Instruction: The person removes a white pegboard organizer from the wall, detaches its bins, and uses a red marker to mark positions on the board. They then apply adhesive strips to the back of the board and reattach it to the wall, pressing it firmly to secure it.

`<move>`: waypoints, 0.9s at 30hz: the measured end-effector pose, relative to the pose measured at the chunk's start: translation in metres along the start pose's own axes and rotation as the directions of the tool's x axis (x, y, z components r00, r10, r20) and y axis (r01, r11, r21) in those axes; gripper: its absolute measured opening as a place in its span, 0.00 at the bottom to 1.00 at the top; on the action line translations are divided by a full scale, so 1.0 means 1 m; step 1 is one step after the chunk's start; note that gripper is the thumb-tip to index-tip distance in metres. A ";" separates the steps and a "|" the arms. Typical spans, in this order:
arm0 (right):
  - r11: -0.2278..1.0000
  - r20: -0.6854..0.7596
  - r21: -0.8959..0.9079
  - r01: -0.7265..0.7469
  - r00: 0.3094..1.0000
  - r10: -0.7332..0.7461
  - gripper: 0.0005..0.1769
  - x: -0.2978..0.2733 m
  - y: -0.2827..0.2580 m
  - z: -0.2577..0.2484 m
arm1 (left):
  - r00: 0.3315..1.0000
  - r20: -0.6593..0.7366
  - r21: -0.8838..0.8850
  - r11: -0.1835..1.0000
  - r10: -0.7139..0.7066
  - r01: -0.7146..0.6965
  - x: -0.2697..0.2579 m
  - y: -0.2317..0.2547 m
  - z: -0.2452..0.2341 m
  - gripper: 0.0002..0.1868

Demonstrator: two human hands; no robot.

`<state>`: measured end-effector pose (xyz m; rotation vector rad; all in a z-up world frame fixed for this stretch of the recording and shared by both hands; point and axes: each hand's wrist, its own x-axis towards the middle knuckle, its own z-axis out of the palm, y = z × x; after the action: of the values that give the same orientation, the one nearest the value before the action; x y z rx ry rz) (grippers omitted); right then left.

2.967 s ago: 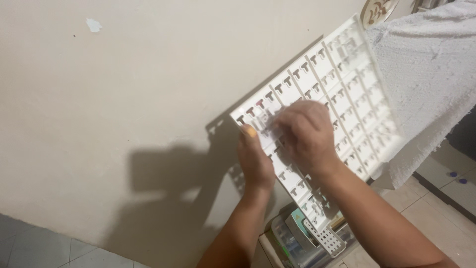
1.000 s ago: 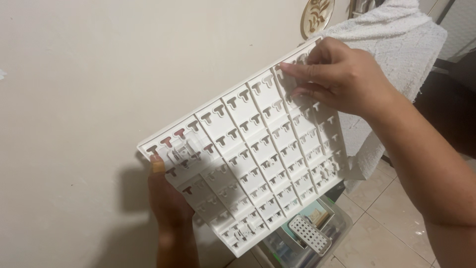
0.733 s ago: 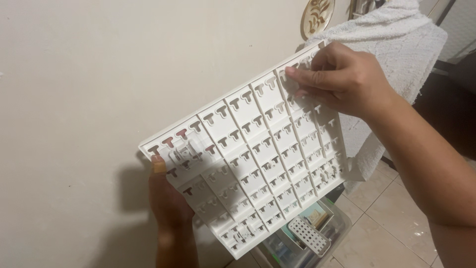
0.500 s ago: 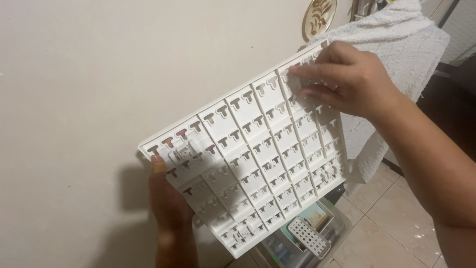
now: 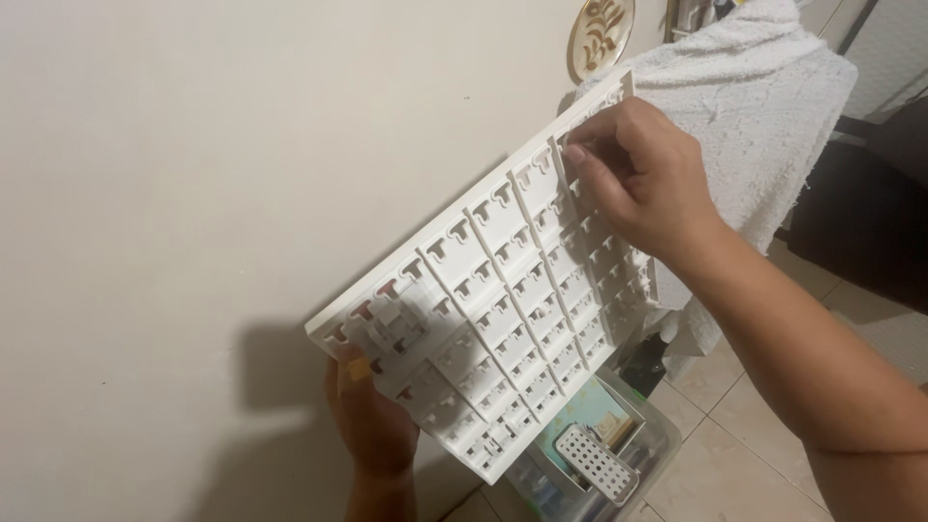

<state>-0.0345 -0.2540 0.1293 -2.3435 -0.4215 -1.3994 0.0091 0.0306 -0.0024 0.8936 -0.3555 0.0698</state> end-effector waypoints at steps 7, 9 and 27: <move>0.998 0.086 -0.045 -0.044 0.995 0.048 0.07 0.001 0.018 -0.005 | 0.996 0.058 0.057 0.996 0.068 -0.071 -0.004 -0.004 0.010 0.29; 0.998 0.108 -0.043 -0.042 0.993 0.046 0.07 0.002 0.024 -0.007 | 0.994 0.069 0.050 0.995 0.081 -0.084 -0.004 -0.006 0.013 0.29; 0.995 -0.247 -0.055 0.087 0.964 -0.098 0.07 -0.014 0.053 0.012 | 0.984 -0.146 0.250 0.966 0.098 -0.059 -0.029 -0.057 0.043 0.31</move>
<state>-0.0084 -0.2957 0.1027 -2.1670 -0.4357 -1.7378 -0.0176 -0.0362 -0.0304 1.1108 -0.2371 0.2614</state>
